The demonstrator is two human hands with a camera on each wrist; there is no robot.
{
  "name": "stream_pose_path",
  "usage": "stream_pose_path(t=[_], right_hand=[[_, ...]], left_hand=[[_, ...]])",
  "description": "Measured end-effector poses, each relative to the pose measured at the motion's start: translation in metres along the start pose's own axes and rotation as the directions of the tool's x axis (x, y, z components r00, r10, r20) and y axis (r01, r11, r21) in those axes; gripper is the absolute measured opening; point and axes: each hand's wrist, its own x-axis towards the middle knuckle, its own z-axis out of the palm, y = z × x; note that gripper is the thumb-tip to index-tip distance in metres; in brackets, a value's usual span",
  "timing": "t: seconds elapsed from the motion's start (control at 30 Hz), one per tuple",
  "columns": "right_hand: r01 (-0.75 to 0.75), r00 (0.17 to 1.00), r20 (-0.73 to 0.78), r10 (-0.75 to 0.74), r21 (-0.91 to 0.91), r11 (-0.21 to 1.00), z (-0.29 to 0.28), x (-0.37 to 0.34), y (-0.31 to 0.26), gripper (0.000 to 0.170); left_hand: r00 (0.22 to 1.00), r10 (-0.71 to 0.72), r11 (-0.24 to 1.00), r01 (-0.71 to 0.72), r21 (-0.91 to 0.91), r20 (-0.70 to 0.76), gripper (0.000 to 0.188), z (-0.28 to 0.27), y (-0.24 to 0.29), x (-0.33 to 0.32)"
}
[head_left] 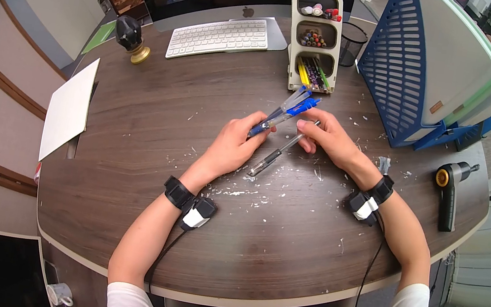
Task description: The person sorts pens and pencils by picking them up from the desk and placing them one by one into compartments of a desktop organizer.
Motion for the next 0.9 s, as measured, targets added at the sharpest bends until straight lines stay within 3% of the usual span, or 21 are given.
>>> stream_pose_path(t=[0.03, 0.13, 0.23, 0.37, 0.43, 0.57, 0.67, 0.73, 0.77, 0.9], right_hand=[[0.0, 1.0, -0.001, 0.0, 0.0, 1.0, 0.004, -0.001, -0.002, 0.04], [-0.051, 0.997, 0.056, 0.045, 0.106, 0.993, 0.021, -0.004, 0.001, 0.045], [-0.033, 0.999, 0.018, 0.03, 0.18, 0.983, 0.035, -0.004, 0.006, 0.04], [0.014, 1.0, 0.02, -0.018, 0.185, 0.983, 0.043, -0.006, 0.004, 0.038], [0.062, 0.997, 0.032, -0.064, 0.057, 0.996, 0.045, -0.008, -0.001, 0.036], [0.107, 0.993, 0.047, -0.107, 0.006, 0.994, 0.047, -0.009, -0.001, 0.038], [0.122, 0.992, -0.024, -0.121, 0.042, 0.992, 0.044, -0.011, -0.001, 0.038], [0.138, 0.985, -0.115, -0.128, 0.088, 0.986, 0.037, -0.008, 0.001, 0.033], [0.156, 0.974, -0.181, -0.133, 0.123, 0.98, 0.034, -0.005, 0.004, 0.031], [0.199, 0.943, -0.3, -0.143, 0.165, 0.966, 0.032, -0.004, 0.006, 0.024]], left_hand=[[0.998, 0.061, 0.998, -0.06, 0.034, -0.031, 0.013, 0.001, -0.001, 0.0], [0.998, 0.047, 0.986, -0.051, 0.16, 0.03, 0.02, -0.002, -0.002, 0.0], [0.997, 0.072, 0.98, -0.075, 0.182, 0.019, 0.026, 0.0, -0.001, 0.0], [0.994, 0.11, 0.971, -0.114, 0.209, 0.026, 0.031, 0.002, -0.007, -0.001], [0.989, 0.145, 0.971, -0.146, 0.188, 0.021, 0.035, 0.002, 0.001, -0.001], [0.996, 0.088, 0.989, -0.091, 0.115, 0.028, 0.035, 0.001, 0.01, -0.001], [0.992, 0.126, 0.97, -0.119, 0.213, -0.021, 0.024, 0.001, -0.007, -0.004], [0.976, -0.187, 0.977, 0.173, -0.126, -0.114, 0.028, -0.006, 0.0, -0.001], [0.974, -0.192, 0.969, 0.168, -0.183, -0.121, 0.041, -0.006, 0.004, -0.001], [0.969, -0.212, 0.945, 0.17, -0.28, -0.126, 0.047, -0.012, -0.006, 0.003]])
